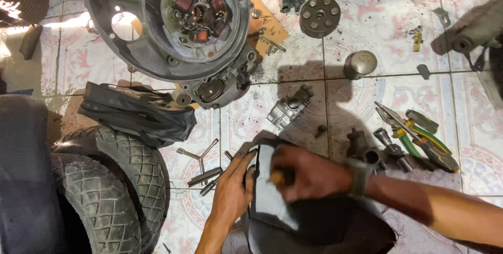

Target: The person gathers various small mechanical parts, including screws, springs, and metal components, from a tiled floor and places them into a black bag. They then pick up the bag and walk outside to place it on a yellow bench.

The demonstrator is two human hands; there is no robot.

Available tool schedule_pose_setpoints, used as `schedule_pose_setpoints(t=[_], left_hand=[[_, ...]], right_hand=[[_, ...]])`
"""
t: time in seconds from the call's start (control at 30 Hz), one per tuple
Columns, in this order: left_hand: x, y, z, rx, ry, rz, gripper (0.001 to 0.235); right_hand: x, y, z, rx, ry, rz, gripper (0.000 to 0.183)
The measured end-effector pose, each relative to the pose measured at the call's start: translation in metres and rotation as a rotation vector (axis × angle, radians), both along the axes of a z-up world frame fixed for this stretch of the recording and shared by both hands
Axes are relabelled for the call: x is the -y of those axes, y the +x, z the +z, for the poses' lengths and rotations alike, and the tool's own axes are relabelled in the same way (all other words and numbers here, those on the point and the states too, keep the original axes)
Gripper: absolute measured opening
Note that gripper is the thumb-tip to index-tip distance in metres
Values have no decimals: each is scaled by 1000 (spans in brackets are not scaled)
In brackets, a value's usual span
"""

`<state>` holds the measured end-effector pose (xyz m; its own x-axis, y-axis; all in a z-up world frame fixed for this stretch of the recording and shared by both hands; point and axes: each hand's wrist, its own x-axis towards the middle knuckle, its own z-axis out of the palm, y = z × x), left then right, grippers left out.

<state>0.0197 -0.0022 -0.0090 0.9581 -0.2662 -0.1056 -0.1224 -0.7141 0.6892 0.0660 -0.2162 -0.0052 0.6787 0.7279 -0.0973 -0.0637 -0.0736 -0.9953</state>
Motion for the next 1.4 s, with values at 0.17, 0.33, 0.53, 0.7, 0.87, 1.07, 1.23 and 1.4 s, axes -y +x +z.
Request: schedule_pose_setpoints(t=[0.17, 0.33, 0.53, 0.7, 0.87, 1.07, 1.23, 1.4], left_hand=[[0, -7, 0, 30, 45, -34, 39], [1, -5, 2, 47, 41, -21, 38], [-1, -8, 1, 65, 57, -6, 37], [2, -4, 6, 112, 62, -35, 35], [2, 0, 7, 91, 31, -4, 34], [-2, -1, 1, 77, 64, -8, 34], [-2, 1, 0, 69, 64, -7, 34], [-3, -1, -3, 52, 76, -9, 35]], right_hand=[[-25, -68, -65, 586, -434, 313, 26], [-20, -62, -50, 833, -395, 322, 17], [13, 74, -50, 722, -263, -80, 6], [20, 170, -124, 837, -418, -170, 14], [-5, 202, -151, 717, -634, -53, 13], [-52, 203, -82, 114, -927, -177, 22], [-52, 203, -120, 317, -924, -265, 23], [-49, 202, -172, 576, -691, -269, 13]])
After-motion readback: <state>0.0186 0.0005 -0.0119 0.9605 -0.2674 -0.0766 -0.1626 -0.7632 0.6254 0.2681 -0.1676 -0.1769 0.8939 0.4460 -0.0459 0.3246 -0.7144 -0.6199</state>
